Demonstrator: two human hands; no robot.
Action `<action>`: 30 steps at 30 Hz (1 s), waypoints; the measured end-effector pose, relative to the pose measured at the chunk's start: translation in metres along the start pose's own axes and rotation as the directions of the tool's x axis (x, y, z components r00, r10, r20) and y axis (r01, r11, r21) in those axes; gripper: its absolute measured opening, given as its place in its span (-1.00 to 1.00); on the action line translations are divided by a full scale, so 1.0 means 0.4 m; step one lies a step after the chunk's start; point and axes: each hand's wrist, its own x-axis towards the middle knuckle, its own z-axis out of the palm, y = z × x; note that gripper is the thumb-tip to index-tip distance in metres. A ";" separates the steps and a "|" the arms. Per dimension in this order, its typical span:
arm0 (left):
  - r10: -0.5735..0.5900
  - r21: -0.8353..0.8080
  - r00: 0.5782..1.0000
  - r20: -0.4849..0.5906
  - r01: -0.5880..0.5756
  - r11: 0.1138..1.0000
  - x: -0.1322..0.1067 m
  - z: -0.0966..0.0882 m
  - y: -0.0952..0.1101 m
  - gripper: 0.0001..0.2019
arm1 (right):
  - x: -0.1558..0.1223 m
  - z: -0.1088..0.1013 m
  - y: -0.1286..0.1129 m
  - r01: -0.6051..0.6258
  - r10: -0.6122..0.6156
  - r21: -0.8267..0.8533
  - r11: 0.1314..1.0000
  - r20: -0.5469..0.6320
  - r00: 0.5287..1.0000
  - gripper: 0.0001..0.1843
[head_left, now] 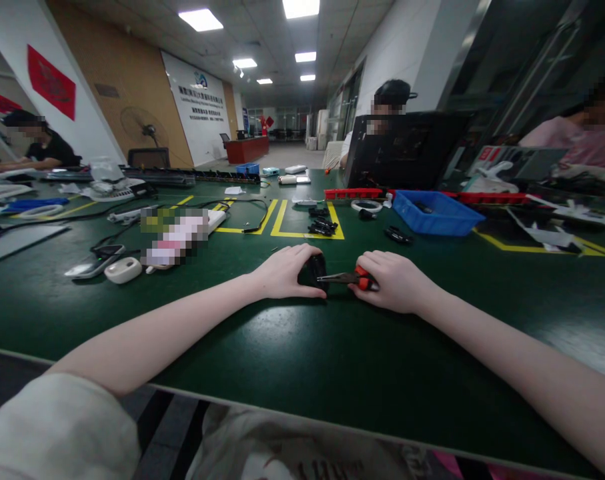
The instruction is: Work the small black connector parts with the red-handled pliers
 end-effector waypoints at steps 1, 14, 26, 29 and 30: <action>0.006 0.000 1.000 -0.002 -0.006 1.000 0.000 0.000 0.000 -0.24 | 0.000 -0.001 0.000 -0.001 0.001 0.004 1.000 0.004 1.000 -0.75; 0.026 0.002 0.999 0.048 -0.026 1.000 0.001 -0.005 -0.003 -0.21 | -0.001 -0.004 0.001 -0.015 0.014 0.046 0.999 0.025 1.000 -0.75; 0.010 0.075 0.997 0.083 -0.017 0.997 0.003 -0.005 -0.002 -0.30 | -0.003 -0.001 0.002 -0.011 0.010 0.046 0.999 0.007 1.000 -0.76; 0.012 0.079 0.997 0.078 -0.018 0.997 0.002 -0.005 -0.002 -0.30 | -0.003 -0.002 0.001 -0.008 0.008 0.048 0.999 0.006 1.000 -0.76; 0.015 0.079 0.997 0.077 -0.021 0.997 0.002 -0.005 -0.002 -0.31 | -0.003 -0.002 0.001 -0.008 0.007 0.051 0.999 0.006 1.000 -0.76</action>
